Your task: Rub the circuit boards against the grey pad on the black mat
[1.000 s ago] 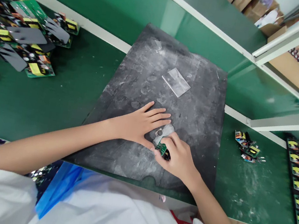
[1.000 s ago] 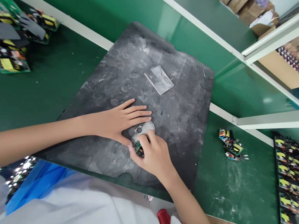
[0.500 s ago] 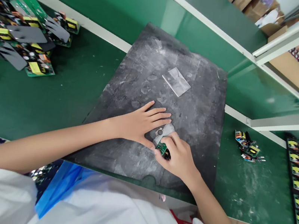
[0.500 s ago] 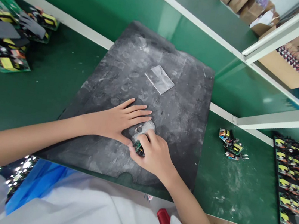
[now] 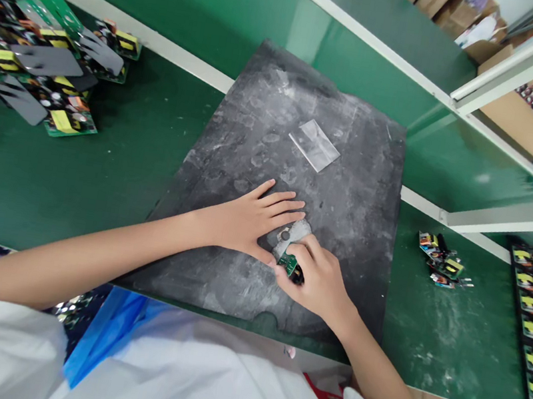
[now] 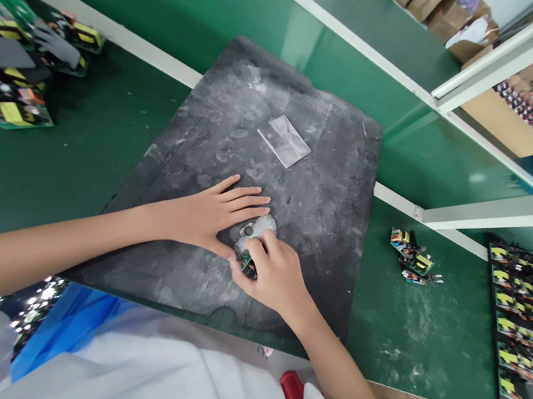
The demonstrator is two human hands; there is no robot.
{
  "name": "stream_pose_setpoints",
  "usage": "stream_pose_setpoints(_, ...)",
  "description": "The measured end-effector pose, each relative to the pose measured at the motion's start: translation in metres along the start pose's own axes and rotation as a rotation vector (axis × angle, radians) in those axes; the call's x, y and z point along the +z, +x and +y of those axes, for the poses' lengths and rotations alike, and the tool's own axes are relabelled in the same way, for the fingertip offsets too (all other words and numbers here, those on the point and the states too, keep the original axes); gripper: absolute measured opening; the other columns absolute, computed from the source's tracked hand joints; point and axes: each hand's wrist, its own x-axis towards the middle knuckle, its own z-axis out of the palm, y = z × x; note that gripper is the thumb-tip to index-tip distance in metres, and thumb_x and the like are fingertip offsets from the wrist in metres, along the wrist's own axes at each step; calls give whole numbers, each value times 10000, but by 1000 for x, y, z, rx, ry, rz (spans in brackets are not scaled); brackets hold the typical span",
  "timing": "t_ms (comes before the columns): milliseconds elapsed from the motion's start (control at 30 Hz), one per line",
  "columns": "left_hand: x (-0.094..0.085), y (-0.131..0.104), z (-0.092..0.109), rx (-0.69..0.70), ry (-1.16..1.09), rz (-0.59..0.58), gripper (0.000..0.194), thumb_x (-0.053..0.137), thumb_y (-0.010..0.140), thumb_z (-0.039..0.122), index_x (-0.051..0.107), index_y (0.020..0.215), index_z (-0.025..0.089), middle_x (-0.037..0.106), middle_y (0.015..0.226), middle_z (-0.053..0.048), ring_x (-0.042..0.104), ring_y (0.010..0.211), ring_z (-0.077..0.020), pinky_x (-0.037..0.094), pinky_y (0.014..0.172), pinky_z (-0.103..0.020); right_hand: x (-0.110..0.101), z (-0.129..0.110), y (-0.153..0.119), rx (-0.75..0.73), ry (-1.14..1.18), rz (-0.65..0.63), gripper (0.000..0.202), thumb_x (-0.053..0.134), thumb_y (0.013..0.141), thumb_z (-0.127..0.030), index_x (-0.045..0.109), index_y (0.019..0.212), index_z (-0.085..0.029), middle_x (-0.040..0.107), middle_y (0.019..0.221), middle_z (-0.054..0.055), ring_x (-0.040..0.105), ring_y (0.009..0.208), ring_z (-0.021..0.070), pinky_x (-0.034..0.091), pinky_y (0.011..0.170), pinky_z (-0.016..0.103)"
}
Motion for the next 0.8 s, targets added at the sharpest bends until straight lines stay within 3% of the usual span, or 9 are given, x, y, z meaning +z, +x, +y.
stream_pose_setpoints(800,2,-1,-1,12,-11,39,873,443,791,702,260,1467,181,294,1517,-94,216,1414,-310,31,1151,-546,1,1,-1,-3,27,6,140,500,858,-322,517,827,-186,504,774,24,514,608,121,410,537,230)
